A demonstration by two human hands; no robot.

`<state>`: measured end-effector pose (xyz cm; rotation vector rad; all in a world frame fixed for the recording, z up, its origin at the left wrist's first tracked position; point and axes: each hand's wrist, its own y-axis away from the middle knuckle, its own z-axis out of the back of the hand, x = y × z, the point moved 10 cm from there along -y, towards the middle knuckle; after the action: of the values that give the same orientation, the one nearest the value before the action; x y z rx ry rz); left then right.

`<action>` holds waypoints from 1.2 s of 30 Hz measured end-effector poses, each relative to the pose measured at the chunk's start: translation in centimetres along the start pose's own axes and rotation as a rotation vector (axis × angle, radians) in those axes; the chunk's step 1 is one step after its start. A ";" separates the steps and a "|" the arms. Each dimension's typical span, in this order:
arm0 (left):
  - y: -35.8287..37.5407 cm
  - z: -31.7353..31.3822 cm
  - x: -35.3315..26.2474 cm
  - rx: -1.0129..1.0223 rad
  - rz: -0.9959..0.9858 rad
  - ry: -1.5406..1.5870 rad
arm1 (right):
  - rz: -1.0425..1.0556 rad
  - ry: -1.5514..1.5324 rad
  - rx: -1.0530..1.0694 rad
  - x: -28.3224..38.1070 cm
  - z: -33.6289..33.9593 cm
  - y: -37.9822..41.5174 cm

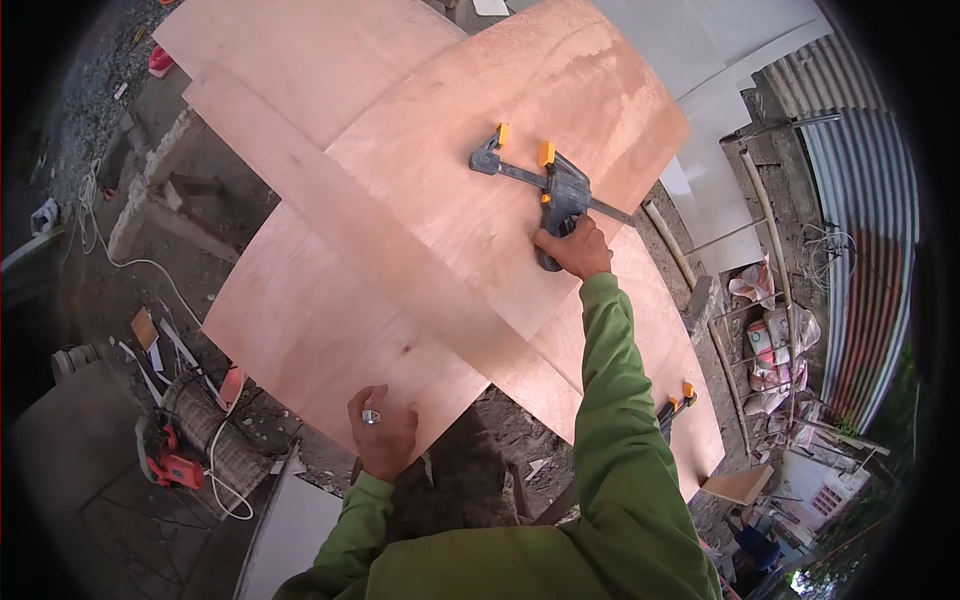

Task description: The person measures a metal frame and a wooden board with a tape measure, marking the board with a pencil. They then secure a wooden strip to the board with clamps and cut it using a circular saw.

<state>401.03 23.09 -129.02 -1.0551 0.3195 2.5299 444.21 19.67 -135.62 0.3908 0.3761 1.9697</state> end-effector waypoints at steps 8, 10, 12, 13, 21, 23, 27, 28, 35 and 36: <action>2.8 -1.9 1.4 0.239 0.181 0.292 | -0.117 -0.844 0.595 0.3 -2.3 5.5; 5.4 -4.0 0.6 0.362 0.117 0.371 | -0.155 -1.143 0.739 2.0 -3.5 7.7; 5.7 -3.1 0.4 0.311 0.065 0.390 | -0.198 -1.502 0.765 3.9 -5.1 8.3; 5.3 -1.0 1.7 0.146 0.106 0.282 | -0.243 -1.486 0.665 2.5 -7.2 7.3; 5.0 7.6 16.9 -0.254 0.723 0.412 | -0.101 -1.185 0.325 4.3 -7.4 7.6; 5.0 3.7 17.5 -0.033 0.845 0.841 | -0.123 -1.171 0.288 4.3 -7.4 7.9; 6.2 1.4 18.8 0.037 0.853 0.915 | -0.147 -1.135 0.245 3.6 -7.6 7.7; 6.2 1.9 19.1 0.018 0.820 0.857 | -0.148 -1.132 0.228 3.8 -7.6 7.7; 6.3 6.1 18.7 -0.110 0.774 0.810 | -0.166 -1.120 0.228 4.5 -8.9 11.3; 6.8 5.8 19.5 0.031 0.804 0.790 | -0.166 -1.120 0.229 4.3 -9.2 11.7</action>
<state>381.90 24.00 -138.61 -2.2338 1.1885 2.5384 429.02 18.07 -138.40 1.4478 -0.1006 1.2794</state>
